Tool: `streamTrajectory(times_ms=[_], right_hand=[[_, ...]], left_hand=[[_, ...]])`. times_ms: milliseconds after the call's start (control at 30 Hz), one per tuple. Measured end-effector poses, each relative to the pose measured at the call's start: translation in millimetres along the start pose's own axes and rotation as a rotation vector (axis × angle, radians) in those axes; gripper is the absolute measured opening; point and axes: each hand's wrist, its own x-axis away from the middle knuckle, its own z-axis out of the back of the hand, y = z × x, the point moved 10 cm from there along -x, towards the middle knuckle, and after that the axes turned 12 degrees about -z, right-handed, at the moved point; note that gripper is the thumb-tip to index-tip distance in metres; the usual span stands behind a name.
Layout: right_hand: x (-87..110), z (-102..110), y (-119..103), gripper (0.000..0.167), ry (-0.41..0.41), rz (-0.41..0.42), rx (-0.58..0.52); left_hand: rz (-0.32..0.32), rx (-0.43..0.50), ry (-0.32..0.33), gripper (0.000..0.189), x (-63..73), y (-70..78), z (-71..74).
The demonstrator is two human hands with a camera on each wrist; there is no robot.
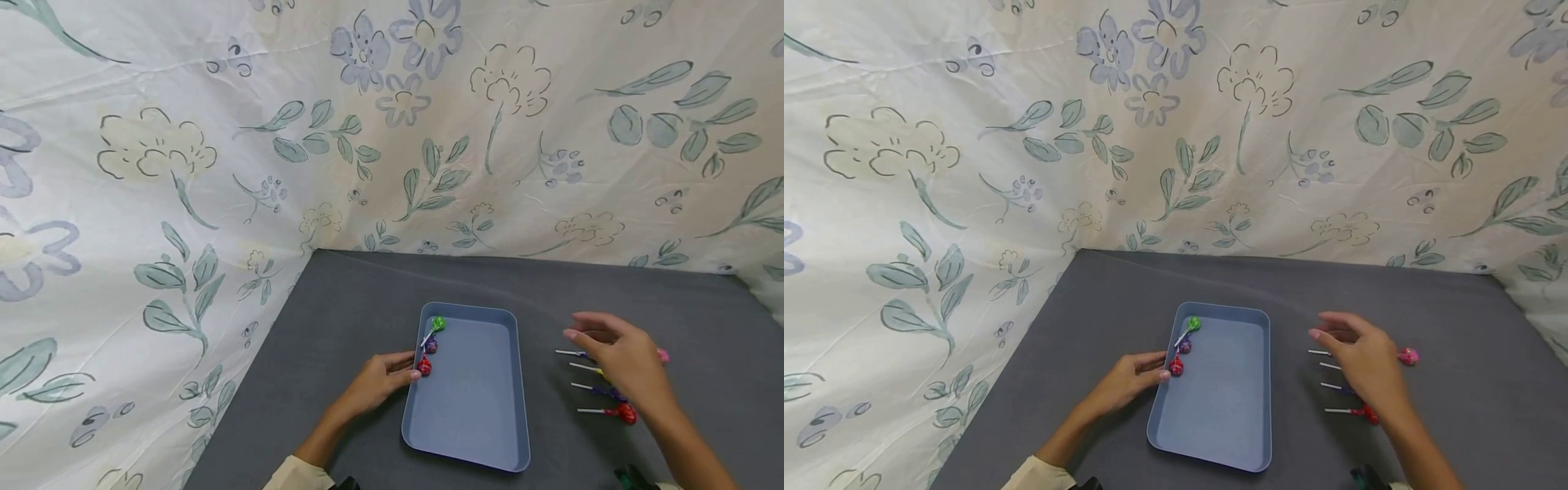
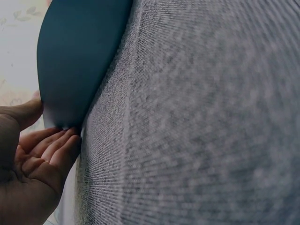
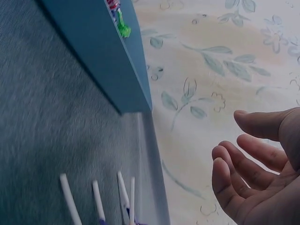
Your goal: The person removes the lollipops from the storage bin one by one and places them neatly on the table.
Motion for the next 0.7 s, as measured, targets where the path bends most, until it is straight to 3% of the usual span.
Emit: streamTrajectory(times_ms=[533, 700], right_hand=[[0.8, -20, -32, 0.053, -0.034, 0.036, -0.080], [1.0, -32, -43, 0.052, -0.075, 0.033, -0.169]], left_hand=[[-0.022, 0.026, 0.004, 0.057, 0.7, 0.9, -0.2], [-0.009, 0.020, 0.003, 0.057, 1.3, -0.3, -0.5]])
